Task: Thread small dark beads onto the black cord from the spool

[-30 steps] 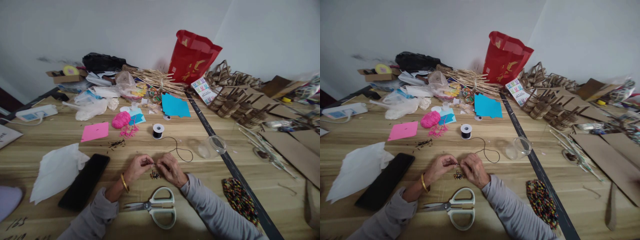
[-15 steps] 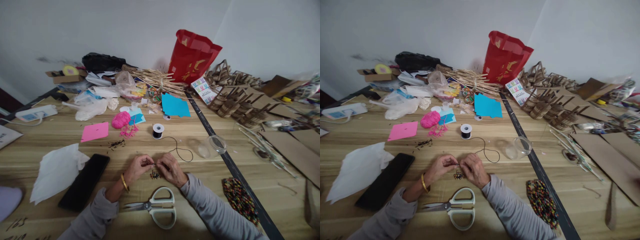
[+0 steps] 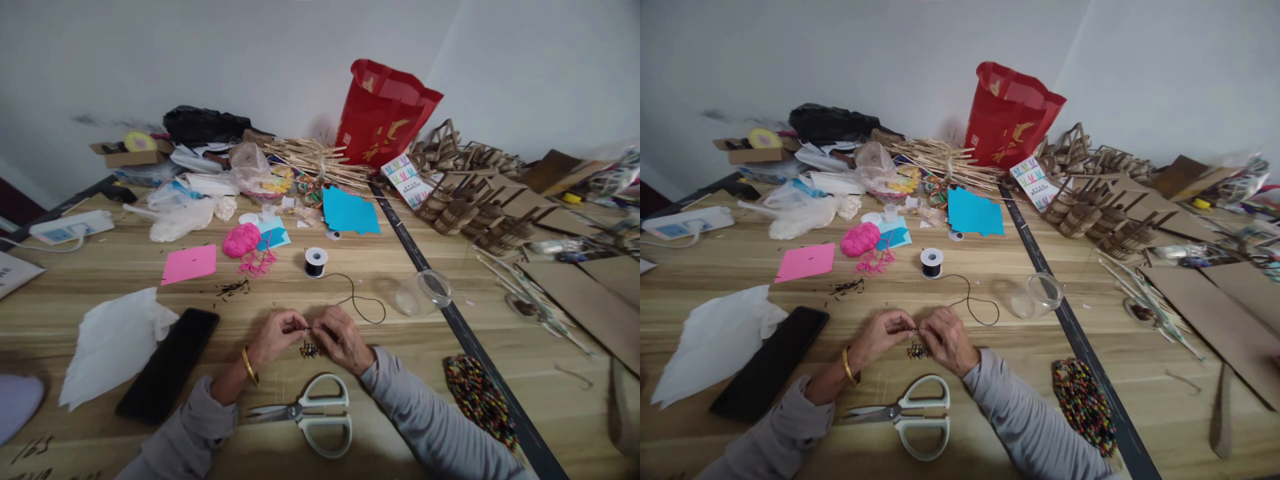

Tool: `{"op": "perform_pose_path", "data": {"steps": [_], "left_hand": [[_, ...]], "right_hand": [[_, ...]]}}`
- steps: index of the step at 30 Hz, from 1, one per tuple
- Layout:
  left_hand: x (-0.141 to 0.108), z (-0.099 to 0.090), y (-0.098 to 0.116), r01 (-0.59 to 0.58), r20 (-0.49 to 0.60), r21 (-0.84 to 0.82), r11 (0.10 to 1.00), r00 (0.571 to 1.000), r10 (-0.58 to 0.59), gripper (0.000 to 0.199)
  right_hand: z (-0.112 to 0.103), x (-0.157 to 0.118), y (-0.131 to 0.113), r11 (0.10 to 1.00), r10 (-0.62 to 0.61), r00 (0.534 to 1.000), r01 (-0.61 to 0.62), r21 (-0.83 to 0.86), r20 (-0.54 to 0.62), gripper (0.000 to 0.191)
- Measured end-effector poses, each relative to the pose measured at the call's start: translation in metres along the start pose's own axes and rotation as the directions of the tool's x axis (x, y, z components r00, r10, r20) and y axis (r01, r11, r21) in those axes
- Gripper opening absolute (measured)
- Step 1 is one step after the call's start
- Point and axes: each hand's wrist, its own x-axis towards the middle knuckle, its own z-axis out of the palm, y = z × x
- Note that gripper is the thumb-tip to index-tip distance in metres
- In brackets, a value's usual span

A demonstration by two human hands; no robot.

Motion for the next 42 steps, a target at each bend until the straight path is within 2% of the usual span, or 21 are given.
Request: {"op": "perform_pose_path", "data": {"steps": [17,42], "left_hand": [[-0.0001,-0.0019,-0.0023,-0.031,-0.012,0.061,0.998,0.999,0.032,0.011],[-0.0007,-0.0003,0.0016,0.006,-0.024,-0.011,1.000,1.000,-0.006,0.010]], "right_hand": [[-0.0003,-0.0004,0.0004,1.000,-0.010,1.000,0.010,0.001,-0.013,0.015],[-0.0005,0.0009,-0.0008,1.000,-0.026,0.999,0.026,-0.005,-0.021,0.011]]}}
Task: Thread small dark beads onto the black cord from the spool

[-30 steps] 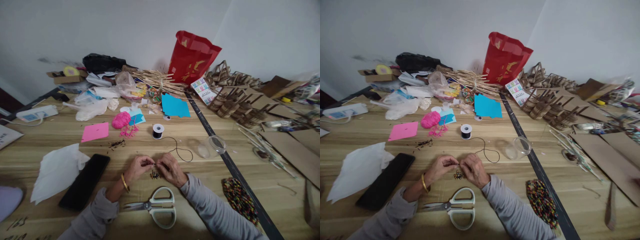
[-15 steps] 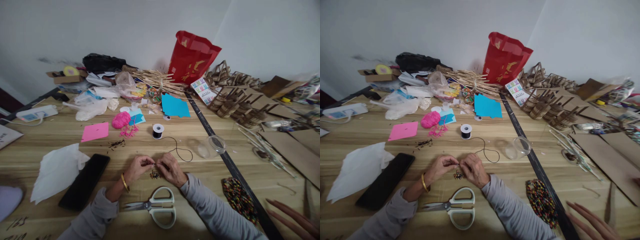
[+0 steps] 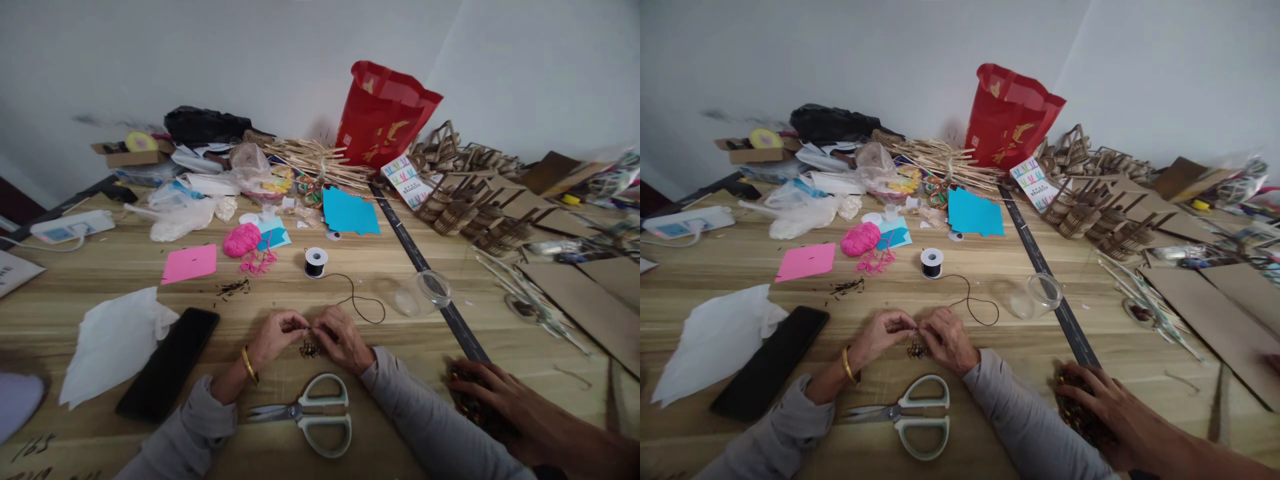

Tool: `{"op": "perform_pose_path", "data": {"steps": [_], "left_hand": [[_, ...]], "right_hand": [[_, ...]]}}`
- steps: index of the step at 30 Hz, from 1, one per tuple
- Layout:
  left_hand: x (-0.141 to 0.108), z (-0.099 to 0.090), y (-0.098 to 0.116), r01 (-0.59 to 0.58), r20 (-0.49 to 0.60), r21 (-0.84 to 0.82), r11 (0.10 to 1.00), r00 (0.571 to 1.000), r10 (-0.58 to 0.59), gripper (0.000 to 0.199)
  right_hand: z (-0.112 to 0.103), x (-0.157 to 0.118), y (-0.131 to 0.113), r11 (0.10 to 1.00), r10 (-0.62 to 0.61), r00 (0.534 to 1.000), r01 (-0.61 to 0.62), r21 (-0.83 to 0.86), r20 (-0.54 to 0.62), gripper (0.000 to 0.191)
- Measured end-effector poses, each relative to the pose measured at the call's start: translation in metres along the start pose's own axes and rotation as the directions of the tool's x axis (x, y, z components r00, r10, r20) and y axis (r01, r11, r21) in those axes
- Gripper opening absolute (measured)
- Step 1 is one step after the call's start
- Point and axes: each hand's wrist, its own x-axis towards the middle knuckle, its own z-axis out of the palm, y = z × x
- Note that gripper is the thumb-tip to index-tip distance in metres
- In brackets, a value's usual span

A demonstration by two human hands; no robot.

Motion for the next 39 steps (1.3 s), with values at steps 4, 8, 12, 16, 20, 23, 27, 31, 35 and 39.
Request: {"op": "perform_pose_path", "data": {"steps": [4,8,12,16,20,23,27,31,35,39], "left_hand": [[-0.0001,0.0001,0.0005,0.001,0.000,-0.002,1.000,1.000,-0.001,0.011],[0.0002,0.0004,0.0000,0.006,0.005,0.004,1.000,1.000,-0.006,0.011],[0.0009,0.0004,-0.0016,0.008,0.003,0.001,1.000,1.000,-0.008,0.012],[0.0012,-0.0006,-0.0029,0.008,0.013,0.018,1.000,1.000,-0.008,0.016],[0.0014,-0.0020,-0.0019,-0.019,0.022,0.062,0.998,1.000,0.018,0.016],[0.0013,-0.0029,-0.0010,-0.026,0.021,0.083,0.996,0.999,0.025,0.015],[0.0008,-0.0025,-0.0013,-0.009,0.021,0.029,1.000,1.000,0.009,0.015],[0.0006,-0.0013,-0.0003,0.008,0.008,-0.061,0.998,1.000,-0.007,0.016],[0.0004,-0.0014,0.0027,0.026,-0.005,-0.038,0.999,1.000,-0.026,0.013],[0.0002,-0.0023,0.0055,0.028,-0.015,-0.006,1.000,1.000,-0.028,0.012]], "right_hand": [[0.0007,-0.0001,0.0014,1.000,-0.007,1.000,0.007,0.002,0.005,0.011],[0.0017,-0.0011,0.0031,1.000,0.000,1.000,0.000,0.007,0.017,0.012],[0.0014,-0.0014,0.0032,1.000,0.001,1.000,-0.001,0.011,0.030,0.013],[0.0011,-0.0014,0.0030,1.000,-0.003,1.000,0.003,0.008,0.018,0.013],[0.0015,-0.0017,0.0040,1.000,0.002,1.000,-0.002,0.015,0.010,0.011],[0.0022,-0.0020,0.0053,1.000,-0.004,1.000,0.004,0.023,0.006,0.011],[0.0029,-0.0020,0.0058,0.999,-0.009,1.000,0.010,0.039,-0.012,0.008],[0.0025,-0.0011,0.0047,0.998,-0.001,1.000,0.002,0.057,-0.021,0.011],[0.0016,-0.0003,0.0036,0.998,-0.003,1.000,0.005,0.068,-0.029,0.017],[0.0019,-0.0001,0.0035,0.997,0.009,1.000,-0.007,0.078,-0.027,0.017]]}}
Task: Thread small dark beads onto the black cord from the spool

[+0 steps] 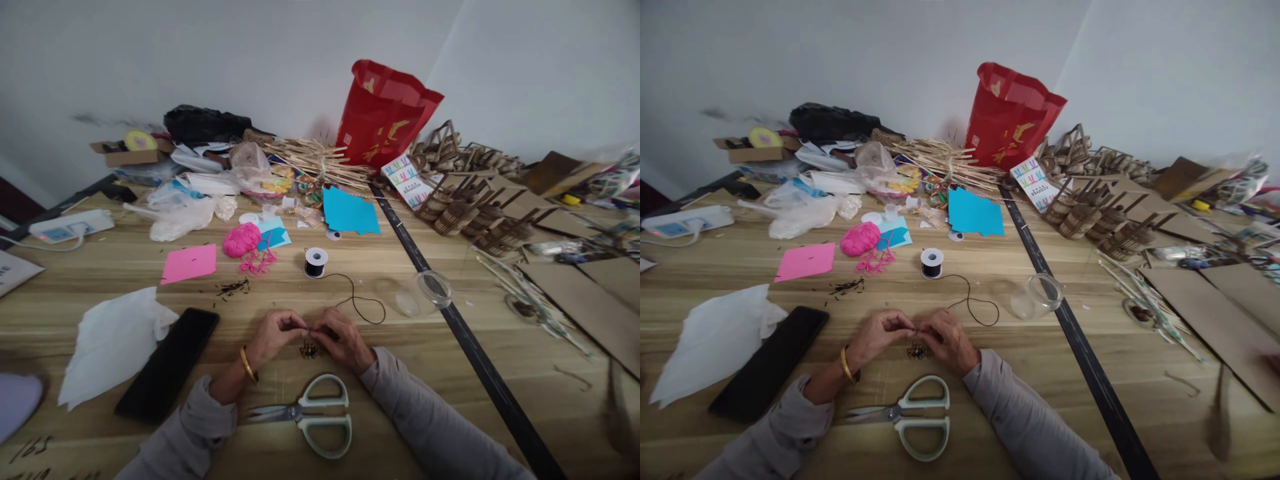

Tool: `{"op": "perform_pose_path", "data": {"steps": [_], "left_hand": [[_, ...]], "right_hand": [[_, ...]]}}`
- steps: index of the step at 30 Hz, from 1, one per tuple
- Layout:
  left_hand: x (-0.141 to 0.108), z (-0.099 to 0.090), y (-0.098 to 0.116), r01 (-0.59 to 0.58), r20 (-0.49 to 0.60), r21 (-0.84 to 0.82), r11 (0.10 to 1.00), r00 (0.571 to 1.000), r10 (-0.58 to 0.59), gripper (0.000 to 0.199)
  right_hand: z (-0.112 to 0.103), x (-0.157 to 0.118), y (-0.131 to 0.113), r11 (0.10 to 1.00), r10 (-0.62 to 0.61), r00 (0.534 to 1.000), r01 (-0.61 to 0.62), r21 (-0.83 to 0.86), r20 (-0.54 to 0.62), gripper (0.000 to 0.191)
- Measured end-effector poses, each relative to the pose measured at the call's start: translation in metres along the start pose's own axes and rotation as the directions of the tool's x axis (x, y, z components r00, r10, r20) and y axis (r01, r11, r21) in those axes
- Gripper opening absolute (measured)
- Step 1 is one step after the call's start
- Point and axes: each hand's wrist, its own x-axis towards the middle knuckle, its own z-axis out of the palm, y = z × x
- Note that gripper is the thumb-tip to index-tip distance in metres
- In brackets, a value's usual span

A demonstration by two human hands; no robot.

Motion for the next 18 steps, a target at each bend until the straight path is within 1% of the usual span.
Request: {"op": "perform_pose_path", "data": {"steps": [5,9,13,18], "left_hand": [[-0.0003,-0.0001,0.0029,0.002,-0.007,0.008,1.000,1.000,-0.002,0.012],[-0.0012,0.0000,0.0052,0.004,0.002,0.052,0.999,1.000,-0.005,0.011],[-0.0019,-0.0006,0.0058,-0.019,0.017,0.106,0.994,1.000,0.018,0.011],[-0.0017,0.0000,0.0058,-0.028,0.029,0.095,0.995,0.999,0.026,0.012]], "right_hand": [[0.0010,-0.0003,0.0001,1.000,-0.005,1.000,0.005,0.011,-0.005,0.017],[0.0006,-0.0003,-0.0013,1.000,0.016,1.000,-0.016,-0.006,-0.014,0.016],[-0.0006,0.0007,-0.0024,0.999,0.016,1.000,-0.015,-0.032,0.027,0.013],[-0.0016,0.0015,-0.0022,1.000,-0.019,0.997,0.021,-0.018,0.076,0.011]]}}
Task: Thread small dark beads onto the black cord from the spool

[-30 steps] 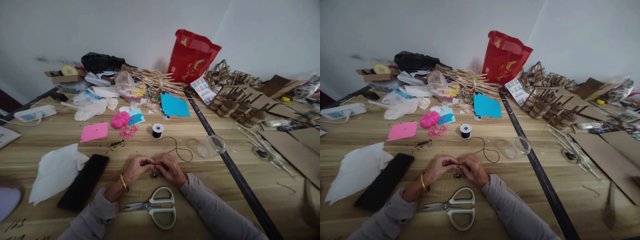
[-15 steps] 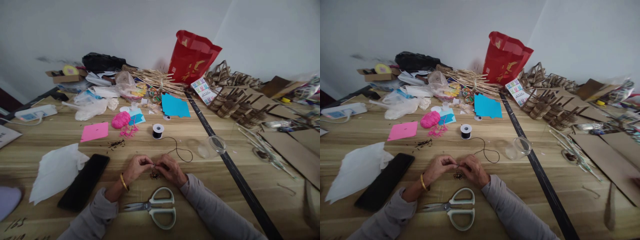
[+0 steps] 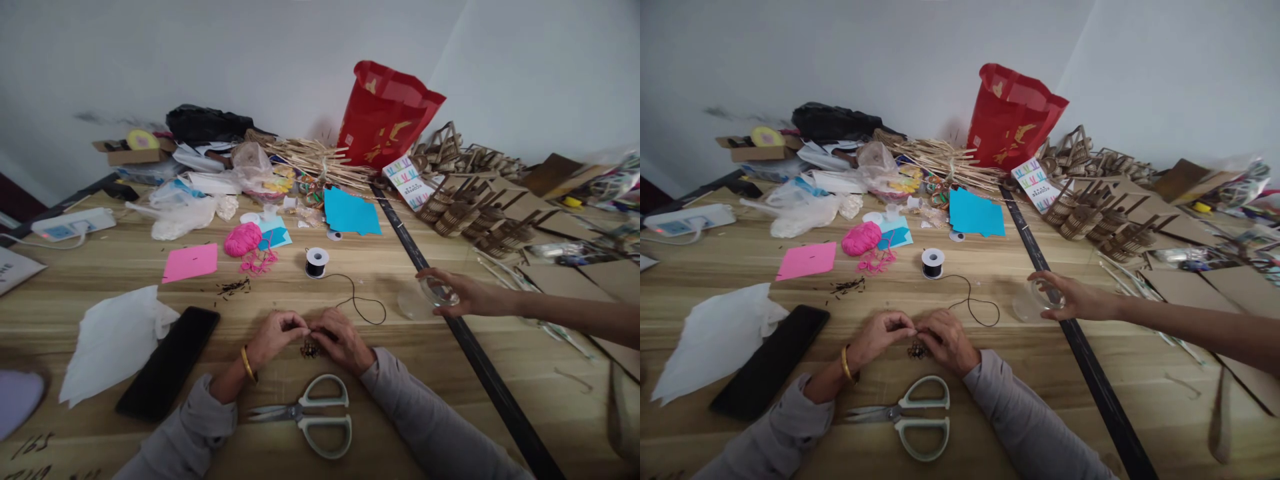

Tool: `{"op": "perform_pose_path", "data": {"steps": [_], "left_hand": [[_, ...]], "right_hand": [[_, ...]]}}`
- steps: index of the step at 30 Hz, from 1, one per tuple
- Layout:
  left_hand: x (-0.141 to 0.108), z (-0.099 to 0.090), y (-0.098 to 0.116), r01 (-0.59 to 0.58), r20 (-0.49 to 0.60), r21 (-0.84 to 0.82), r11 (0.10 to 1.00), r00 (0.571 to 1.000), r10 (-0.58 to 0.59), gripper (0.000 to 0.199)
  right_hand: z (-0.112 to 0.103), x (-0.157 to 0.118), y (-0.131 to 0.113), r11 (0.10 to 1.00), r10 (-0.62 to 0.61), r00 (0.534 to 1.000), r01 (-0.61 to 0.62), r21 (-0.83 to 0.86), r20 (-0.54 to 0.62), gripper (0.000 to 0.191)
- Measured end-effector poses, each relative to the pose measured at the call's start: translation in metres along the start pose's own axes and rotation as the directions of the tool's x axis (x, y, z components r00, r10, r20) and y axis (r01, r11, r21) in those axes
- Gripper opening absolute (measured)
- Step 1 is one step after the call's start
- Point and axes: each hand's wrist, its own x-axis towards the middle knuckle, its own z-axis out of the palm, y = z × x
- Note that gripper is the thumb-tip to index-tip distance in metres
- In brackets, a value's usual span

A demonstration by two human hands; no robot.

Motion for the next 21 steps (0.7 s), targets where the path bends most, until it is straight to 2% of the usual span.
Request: {"op": "perform_pose_path", "data": {"steps": [13,17,21], "left_hand": [[0.0010,-0.0001,-0.0008,-0.035,0.028,0.023,0.999,0.999,0.034,0.013],[0.0006,0.0000,-0.0013,-0.031,0.029,0.025,0.999,0.999,0.030,0.013],[0.0007,-0.0005,-0.0032,-0.013,0.017,-0.008,1.000,1.000,0.013,0.014]], "right_hand": [[0.0015,-0.0013,-0.0009,1.000,0.018,0.999,-0.018,-0.001,-0.029,0.014],[0.0022,-0.0019,-0.0008,1.000,0.015,1.000,-0.016,-0.020,-0.024,0.010],[0.0045,-0.0033,0.0009,0.997,0.034,0.996,-0.039,-0.062,-0.077,0.004]]}}
